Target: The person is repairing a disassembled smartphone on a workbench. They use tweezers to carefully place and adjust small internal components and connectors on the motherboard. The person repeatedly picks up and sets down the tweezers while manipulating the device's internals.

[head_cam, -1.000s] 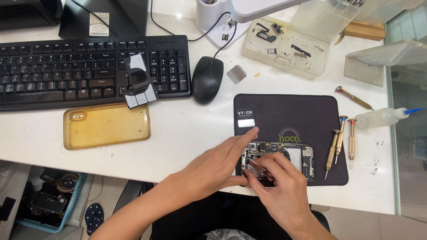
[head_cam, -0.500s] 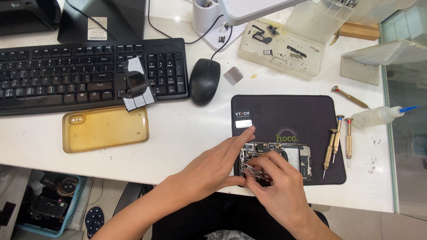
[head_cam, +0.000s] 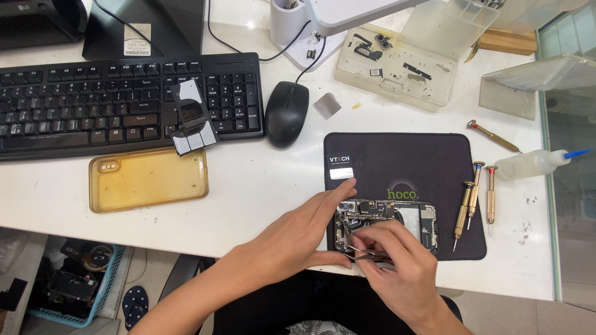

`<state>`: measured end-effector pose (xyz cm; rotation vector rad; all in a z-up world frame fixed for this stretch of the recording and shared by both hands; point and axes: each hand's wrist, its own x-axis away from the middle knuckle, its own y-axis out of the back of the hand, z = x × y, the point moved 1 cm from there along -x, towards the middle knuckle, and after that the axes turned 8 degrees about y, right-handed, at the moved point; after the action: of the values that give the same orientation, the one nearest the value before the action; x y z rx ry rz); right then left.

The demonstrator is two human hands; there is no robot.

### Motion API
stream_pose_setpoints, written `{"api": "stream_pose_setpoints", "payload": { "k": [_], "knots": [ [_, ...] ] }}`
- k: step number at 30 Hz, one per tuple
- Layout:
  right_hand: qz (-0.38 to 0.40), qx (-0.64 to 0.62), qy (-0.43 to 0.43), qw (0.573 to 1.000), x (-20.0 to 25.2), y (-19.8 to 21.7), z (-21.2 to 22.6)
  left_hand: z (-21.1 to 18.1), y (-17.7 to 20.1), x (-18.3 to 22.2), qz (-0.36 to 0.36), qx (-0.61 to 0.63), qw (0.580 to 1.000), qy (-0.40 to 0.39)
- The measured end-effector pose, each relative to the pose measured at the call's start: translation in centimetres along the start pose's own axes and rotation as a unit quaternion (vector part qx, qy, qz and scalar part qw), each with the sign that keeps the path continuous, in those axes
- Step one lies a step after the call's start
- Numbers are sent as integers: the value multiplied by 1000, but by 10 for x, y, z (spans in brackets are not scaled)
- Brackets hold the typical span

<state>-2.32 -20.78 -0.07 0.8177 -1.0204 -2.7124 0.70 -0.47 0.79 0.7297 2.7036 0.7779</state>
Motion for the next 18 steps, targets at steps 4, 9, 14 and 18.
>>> {"api": "stream_pose_setpoints", "payload": {
  "k": [4, 9, 14, 18],
  "knots": [
    [-5, 14, -30, 999, 3, 1, -2, 1, -3, -1, -44, -15, 999, 4],
    [-19, 3, -17, 1000, 4, 1, -2, 1, -5, -1, -63, -37, 997, -10],
    [5, -7, 23, 1000, 2, 4, -2, 0, -1, 1, -46, -28, 998, -26],
    [44, -10, 33, 998, -3, 2, -3, -1, 0, 2, -26, -30, 999, -15]
  ]
}}
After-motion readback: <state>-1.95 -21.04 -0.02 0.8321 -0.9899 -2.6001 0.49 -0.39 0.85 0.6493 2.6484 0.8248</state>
